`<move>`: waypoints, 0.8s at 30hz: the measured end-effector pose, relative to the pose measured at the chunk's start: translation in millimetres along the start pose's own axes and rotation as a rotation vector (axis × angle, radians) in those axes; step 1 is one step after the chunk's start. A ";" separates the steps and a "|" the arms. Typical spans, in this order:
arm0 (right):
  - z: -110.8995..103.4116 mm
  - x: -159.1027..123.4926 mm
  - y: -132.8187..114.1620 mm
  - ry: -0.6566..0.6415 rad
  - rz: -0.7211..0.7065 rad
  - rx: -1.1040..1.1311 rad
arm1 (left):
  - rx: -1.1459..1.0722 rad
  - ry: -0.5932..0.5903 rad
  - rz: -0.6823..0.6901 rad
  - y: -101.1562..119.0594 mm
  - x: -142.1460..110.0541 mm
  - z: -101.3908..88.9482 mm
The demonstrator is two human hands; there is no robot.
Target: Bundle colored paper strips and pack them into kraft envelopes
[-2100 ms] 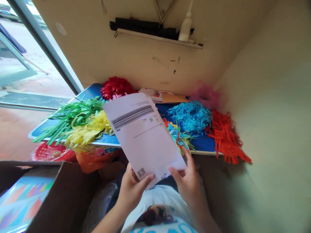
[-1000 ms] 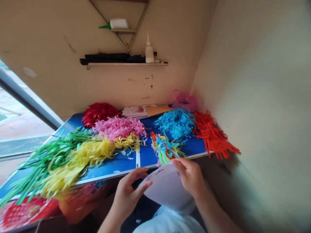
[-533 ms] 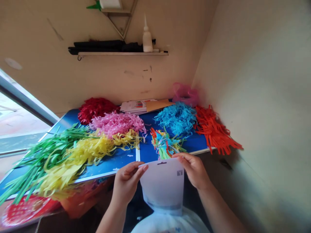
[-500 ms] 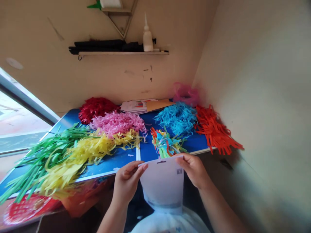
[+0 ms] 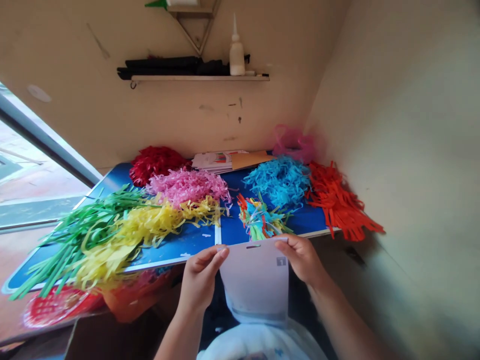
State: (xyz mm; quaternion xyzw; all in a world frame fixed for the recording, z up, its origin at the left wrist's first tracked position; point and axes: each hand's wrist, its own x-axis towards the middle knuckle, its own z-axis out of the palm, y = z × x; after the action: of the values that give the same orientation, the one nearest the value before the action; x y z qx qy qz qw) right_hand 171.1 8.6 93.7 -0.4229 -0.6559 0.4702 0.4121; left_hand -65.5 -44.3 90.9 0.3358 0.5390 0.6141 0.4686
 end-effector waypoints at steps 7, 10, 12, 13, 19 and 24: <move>4.2 12.7 -2.2 0.002 -0.093 -0.092 | 0.091 -0.073 0.046 13.2 0.3 -3.3; 3.0 14.6 -4.3 -0.041 -0.043 -0.065 | 0.239 -0.140 0.076 10.9 -1.5 -9.7; 0.5 15.2 -6.3 -0.092 -0.033 -0.075 | 0.255 -0.195 0.073 11.5 -1.3 -13.6; -0.7 15.5 -8.0 -0.101 -0.049 -0.101 | 0.270 -0.225 0.076 14.2 -0.4 -14.8; 0.2 22.6 -27.8 -0.182 -0.187 -0.243 | 0.672 -0.544 0.217 54.4 18.4 -10.3; 11.2 37.8 -29.5 -0.276 -0.205 -0.225 | 0.893 -0.782 0.308 57.9 36.1 -7.8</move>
State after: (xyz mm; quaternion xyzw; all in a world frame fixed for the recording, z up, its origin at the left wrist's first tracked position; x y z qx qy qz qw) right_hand 144.2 35.3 125.1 -0.3289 -0.7940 0.4033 0.3141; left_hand -97.1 -12.0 142.7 0.7743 0.4777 0.2207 0.3515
